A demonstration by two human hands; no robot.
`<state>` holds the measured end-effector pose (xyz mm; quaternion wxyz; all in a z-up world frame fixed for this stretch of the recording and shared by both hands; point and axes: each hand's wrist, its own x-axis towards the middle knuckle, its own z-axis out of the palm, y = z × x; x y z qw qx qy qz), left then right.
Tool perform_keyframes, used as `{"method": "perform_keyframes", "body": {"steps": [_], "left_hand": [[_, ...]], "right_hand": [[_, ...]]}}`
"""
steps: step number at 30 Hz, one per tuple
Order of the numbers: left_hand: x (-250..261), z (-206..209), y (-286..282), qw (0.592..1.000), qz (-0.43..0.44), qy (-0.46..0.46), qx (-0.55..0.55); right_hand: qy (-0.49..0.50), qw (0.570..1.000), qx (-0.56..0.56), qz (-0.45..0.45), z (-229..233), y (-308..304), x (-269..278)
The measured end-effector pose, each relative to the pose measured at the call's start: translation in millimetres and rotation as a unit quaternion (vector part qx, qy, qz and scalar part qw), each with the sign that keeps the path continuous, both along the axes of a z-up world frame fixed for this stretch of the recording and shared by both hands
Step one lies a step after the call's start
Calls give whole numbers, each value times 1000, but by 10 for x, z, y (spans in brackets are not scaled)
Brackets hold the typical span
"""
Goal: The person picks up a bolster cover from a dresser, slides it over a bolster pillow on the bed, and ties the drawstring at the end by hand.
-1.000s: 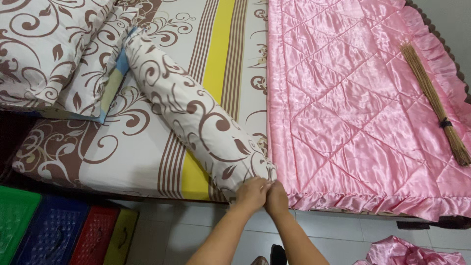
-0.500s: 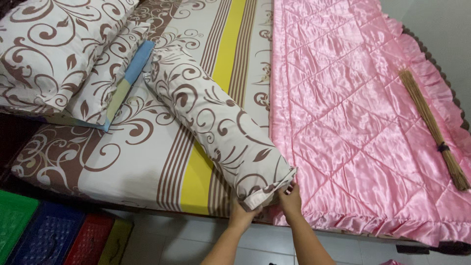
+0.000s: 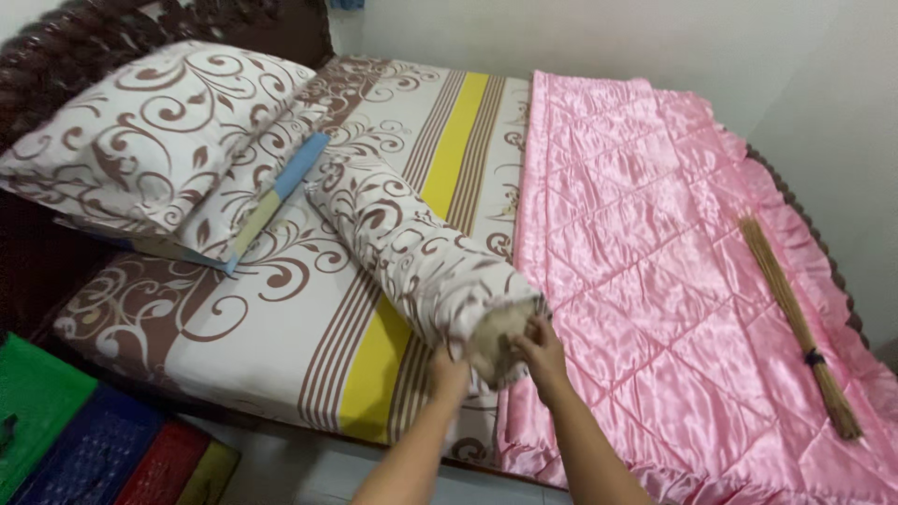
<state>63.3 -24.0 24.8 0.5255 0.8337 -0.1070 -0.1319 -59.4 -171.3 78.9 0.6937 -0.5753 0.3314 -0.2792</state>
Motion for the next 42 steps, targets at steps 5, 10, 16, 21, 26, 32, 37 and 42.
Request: {"method": "perform_keyframes", "body": {"steps": [5, 10, 16, 21, 26, 32, 37, 42], "left_hand": [[1037, 941, -325, 996, 5, -84, -21], [1554, 1799, -202, 990, 27, -89, -103], [2117, 2196, 64, 989, 58, 22, -136], [3045, 2014, 25, 948, 100, 83, -290], [3664, 2234, -52, 897, 82, 193, -389], [3834, 2478, -114, 956, 10, 25, -292], [3264, 2876, 27, 924, -286, -253, -16], [2703, 3039, -86, 813, -452, -353, 105]], "right_hand": [[-37, 956, -261, 126, 1006, -20, 384], [8, 903, -370, 218, 1776, 277, 615], [97, 861, -434, 245, 1967, 286, 1328], [127, 809, -521, 241, 2021, 311, 1939], [232, 800, -471, 289, 2589, 298, 2444], [293, 758, -527, 248, 2273, 130, 3003], [281, 759, -563, 168, 1554, -265, 3042], [198, 806, -545, 119, 1666, -233, 2897]]}}
